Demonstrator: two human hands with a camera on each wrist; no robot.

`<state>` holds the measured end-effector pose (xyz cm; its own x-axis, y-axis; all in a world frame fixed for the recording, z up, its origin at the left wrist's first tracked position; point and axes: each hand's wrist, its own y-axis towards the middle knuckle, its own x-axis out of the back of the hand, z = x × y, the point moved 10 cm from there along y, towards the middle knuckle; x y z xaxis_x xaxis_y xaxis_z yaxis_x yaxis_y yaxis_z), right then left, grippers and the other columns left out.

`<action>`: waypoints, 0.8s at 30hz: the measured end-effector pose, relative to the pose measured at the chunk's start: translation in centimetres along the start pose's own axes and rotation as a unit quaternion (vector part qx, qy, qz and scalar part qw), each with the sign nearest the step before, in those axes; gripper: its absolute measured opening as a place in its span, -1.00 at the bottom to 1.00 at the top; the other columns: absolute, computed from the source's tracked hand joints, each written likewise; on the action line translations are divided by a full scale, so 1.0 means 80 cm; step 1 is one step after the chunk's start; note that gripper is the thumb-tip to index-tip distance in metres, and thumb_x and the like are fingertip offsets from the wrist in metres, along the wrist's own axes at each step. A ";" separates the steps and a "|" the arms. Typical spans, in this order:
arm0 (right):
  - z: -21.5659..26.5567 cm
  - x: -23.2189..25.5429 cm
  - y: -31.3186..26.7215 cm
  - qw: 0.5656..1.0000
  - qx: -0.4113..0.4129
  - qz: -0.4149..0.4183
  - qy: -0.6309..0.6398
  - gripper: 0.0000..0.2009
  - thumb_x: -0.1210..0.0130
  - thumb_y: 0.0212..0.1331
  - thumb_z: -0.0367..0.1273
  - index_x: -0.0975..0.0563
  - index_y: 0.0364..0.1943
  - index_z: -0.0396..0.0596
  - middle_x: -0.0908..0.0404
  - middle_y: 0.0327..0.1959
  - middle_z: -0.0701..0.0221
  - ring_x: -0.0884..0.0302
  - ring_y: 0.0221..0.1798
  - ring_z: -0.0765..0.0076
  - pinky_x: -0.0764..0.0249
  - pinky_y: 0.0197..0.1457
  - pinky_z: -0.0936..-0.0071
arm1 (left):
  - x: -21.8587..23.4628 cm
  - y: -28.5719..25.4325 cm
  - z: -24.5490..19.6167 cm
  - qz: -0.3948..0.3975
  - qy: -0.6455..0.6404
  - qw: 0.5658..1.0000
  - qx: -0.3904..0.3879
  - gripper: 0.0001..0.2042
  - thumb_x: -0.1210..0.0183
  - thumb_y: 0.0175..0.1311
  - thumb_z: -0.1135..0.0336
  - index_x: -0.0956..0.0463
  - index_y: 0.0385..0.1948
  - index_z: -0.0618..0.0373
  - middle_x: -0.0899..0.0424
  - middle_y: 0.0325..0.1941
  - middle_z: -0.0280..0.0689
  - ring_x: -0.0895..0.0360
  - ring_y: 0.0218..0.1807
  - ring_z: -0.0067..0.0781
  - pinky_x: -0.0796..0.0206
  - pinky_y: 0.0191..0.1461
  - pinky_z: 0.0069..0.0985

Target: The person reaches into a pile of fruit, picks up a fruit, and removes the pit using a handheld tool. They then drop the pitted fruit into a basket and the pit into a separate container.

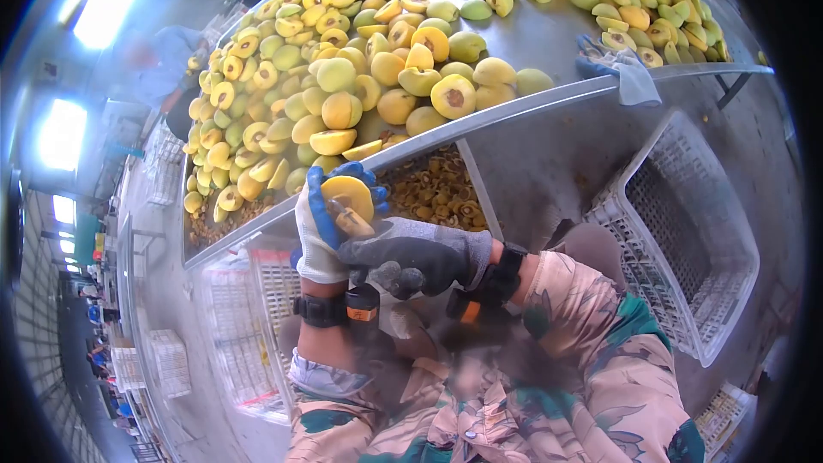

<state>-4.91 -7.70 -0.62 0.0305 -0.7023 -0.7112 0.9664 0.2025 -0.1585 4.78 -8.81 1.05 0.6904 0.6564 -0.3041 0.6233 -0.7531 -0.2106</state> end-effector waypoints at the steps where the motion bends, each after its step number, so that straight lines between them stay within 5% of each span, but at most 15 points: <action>1: 0.008 -0.004 0.005 0.998 0.041 -0.012 -0.051 -0.73 -0.08 0.33 -0.16 -0.53 -0.21 -0.10 -0.50 -0.47 0.57 -0.36 -0.58 0.74 -0.25 -0.58 0.77 | 0.004 0.001 0.006 -0.002 -0.029 0.999 0.022 -0.39 0.29 0.43 -0.17 -0.47 -0.10 0.30 -0.62 -0.28 -0.12 -0.63 -0.36 -0.15 -0.57 -0.27 -0.22; 3: 0.002 -0.012 0.010 1.000 0.021 0.011 -0.015 -0.74 -0.07 0.34 -0.18 -0.50 -0.23 -0.10 -0.47 -0.54 0.58 -0.32 -0.67 0.77 -0.20 -0.65 0.81 | 0.011 0.003 0.018 -0.004 -0.087 0.994 0.067 -0.38 0.28 0.42 -0.18 -0.46 -0.10 0.31 -0.62 -0.29 -0.13 -0.62 -0.35 -0.14 -0.57 -0.25 -0.20; 5: -0.024 -0.023 0.002 0.979 -0.107 0.076 0.157 -0.75 -0.07 0.34 -0.19 -0.48 -0.27 -0.11 -0.43 -0.63 0.60 -0.26 -0.76 0.81 -0.14 -0.74 0.84 | 0.014 -0.005 0.016 -0.003 -0.103 0.992 0.074 -0.39 0.26 0.43 -0.18 -0.46 -0.09 0.31 -0.63 -0.27 -0.13 -0.63 -0.31 -0.15 -0.58 -0.24 -0.21; 8: -0.030 -0.042 0.000 0.931 -0.115 0.086 0.334 -0.74 0.02 0.39 -0.21 -0.45 -0.34 -0.11 -0.35 -0.71 0.65 -0.17 -0.81 0.80 -0.06 -0.78 0.81 | 0.028 -0.011 0.013 0.001 -0.110 0.993 0.052 -0.42 0.24 0.45 -0.14 -0.46 -0.09 0.32 -0.63 -0.24 -0.12 -0.64 -0.28 -0.15 -0.58 -0.23 -0.23; 10: -0.016 -0.056 -0.010 0.951 -0.110 0.139 0.254 -0.73 0.05 0.41 -0.22 -0.45 -0.37 -0.10 -0.33 -0.72 0.66 -0.16 -0.82 0.79 -0.05 -0.76 0.81 | 0.046 -0.009 0.026 -0.002 -0.197 0.979 0.055 -0.48 0.24 0.49 -0.06 -0.45 -0.09 0.32 -0.64 -0.22 -0.11 -0.66 -0.29 -0.14 -0.59 -0.22 -0.26; 11: -0.008 -0.063 -0.015 0.957 -0.107 0.164 0.213 -0.73 0.07 0.42 -0.23 -0.44 -0.39 -0.10 -0.32 -0.73 0.66 -0.15 -0.82 0.79 -0.05 -0.76 0.80 | 0.056 -0.019 -0.014 -0.012 -0.013 0.995 -0.095 -0.48 0.23 0.48 -0.06 -0.45 -0.08 0.31 -0.64 -0.22 -0.10 -0.66 -0.31 -0.14 -0.59 -0.22 -0.27; 12: -0.003 -0.043 -0.011 0.985 -0.061 0.070 0.146 -0.72 0.06 0.41 -0.21 -0.46 -0.37 -0.12 -0.31 -0.73 0.66 -0.15 -0.81 0.78 -0.05 -0.75 0.79 | 0.051 -0.046 -0.049 -0.023 0.175 0.956 -0.235 -0.49 0.22 0.48 -0.06 -0.45 -0.08 0.30 -0.64 -0.22 -0.10 -0.66 -0.32 -0.14 -0.59 -0.23 -0.27; 14: 0.009 -0.023 -0.016 0.997 -0.048 -0.037 0.043 -0.71 0.03 0.40 -0.20 -0.48 -0.34 -0.15 -0.29 -0.73 0.66 -0.16 -0.78 0.78 -0.06 -0.74 0.78 | 0.101 -0.042 -0.019 -0.077 -0.069 0.991 -0.082 -0.48 0.17 0.46 -0.10 -0.44 -0.08 0.30 -0.64 -0.24 -0.09 -0.66 -0.33 -0.14 -0.60 -0.25 -0.27; 15: 0.013 -0.020 -0.019 0.997 -0.065 -0.046 0.017 -0.70 0.02 0.39 -0.19 -0.48 -0.33 -0.16 -0.28 -0.73 0.66 -0.17 -0.76 0.78 -0.06 -0.73 0.77 | 0.147 -0.054 -0.029 -0.129 -0.043 0.983 -0.123 -0.45 0.16 0.44 -0.12 -0.44 -0.08 0.32 -0.64 -0.25 -0.08 -0.66 -0.33 -0.14 -0.60 -0.26 -0.25; 17: -0.022 0.029 -0.015 0.997 -0.038 0.040 -0.063 -0.72 0.02 0.35 -0.43 -0.45 0.11 -0.15 -0.52 -0.24 0.51 -0.38 -0.38 0.72 -0.37 -0.40 0.74 | 0.235 -0.101 -0.061 -0.225 0.003 0.963 -0.147 -0.45 0.14 0.43 -0.15 -0.49 -0.12 0.29 -0.64 -0.30 -0.12 -0.66 -0.34 -0.17 -0.61 -0.27 -0.21; 19: -0.003 0.030 -0.021 0.982 0.063 -0.007 -0.180 -0.74 0.01 0.37 -0.28 -0.50 -0.07 -0.20 -0.47 -0.43 0.52 -0.35 -0.53 0.71 -0.28 -0.52 0.73 | 0.366 -0.155 -0.063 -0.323 0.003 0.933 -0.156 -0.47 0.11 0.43 -0.10 -0.51 -0.11 0.31 -0.65 -0.35 -0.14 -0.64 -0.35 -0.20 -0.57 -0.26 -0.32; 20: 0.014 0.029 -0.028 0.952 0.149 -0.029 -0.265 -0.71 0.00 0.38 -0.22 -0.51 -0.13 -0.21 -0.45 -0.48 0.52 -0.35 -0.58 0.71 -0.25 -0.55 0.72 | 0.413 -0.180 -0.090 -0.434 0.227 0.865 -0.107 -0.51 0.05 0.42 -0.07 -0.50 -0.06 0.29 -0.64 -0.26 -0.15 -0.62 -0.27 -0.24 -0.52 -0.20 -0.35; 21: 0.029 0.020 -0.038 0.871 0.296 -0.015 -0.393 -0.71 0.00 0.38 -0.23 -0.51 -0.11 -0.21 -0.47 -0.45 0.52 -0.36 -0.55 0.69 -0.27 -0.53 0.71 | 0.442 -0.199 -0.111 -0.518 0.434 0.735 -0.051 -0.53 -0.01 0.40 -0.03 -0.48 -0.01 0.27 -0.63 -0.17 -0.16 -0.60 -0.20 -0.28 -0.48 -0.14 -0.39; 23: 0.038 0.003 -0.058 0.756 0.412 0.000 -0.509 -0.71 -0.02 0.37 -0.23 -0.50 -0.09 -0.21 -0.50 -0.39 0.50 -0.40 -0.50 0.66 -0.30 -0.49 0.69 | 0.337 -0.185 -0.158 -0.517 0.655 0.544 -0.084 -0.55 -0.07 0.38 0.04 -0.46 0.03 0.30 -0.61 -0.07 -0.14 -0.56 -0.12 -0.29 -0.42 -0.04 -0.40; 24: 0.043 0.002 -0.057 0.760 0.398 -0.003 -0.514 -0.71 -0.03 0.36 -0.23 -0.50 -0.08 -0.21 -0.52 -0.37 0.49 -0.42 -0.47 0.65 -0.32 -0.48 0.68 | 0.272 -0.165 -0.174 -0.500 0.745 0.429 -0.101 -0.56 -0.10 0.37 0.08 -0.45 0.05 0.31 -0.60 -0.02 -0.13 -0.55 -0.08 -0.30 -0.39 0.01 -0.40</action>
<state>-8.42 -11.10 2.38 -0.1861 -0.9468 0.2627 0.8027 0.0077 0.5963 16.71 16.04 10.15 -0.5855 0.0583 0.8086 0.7971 -0.1408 0.5873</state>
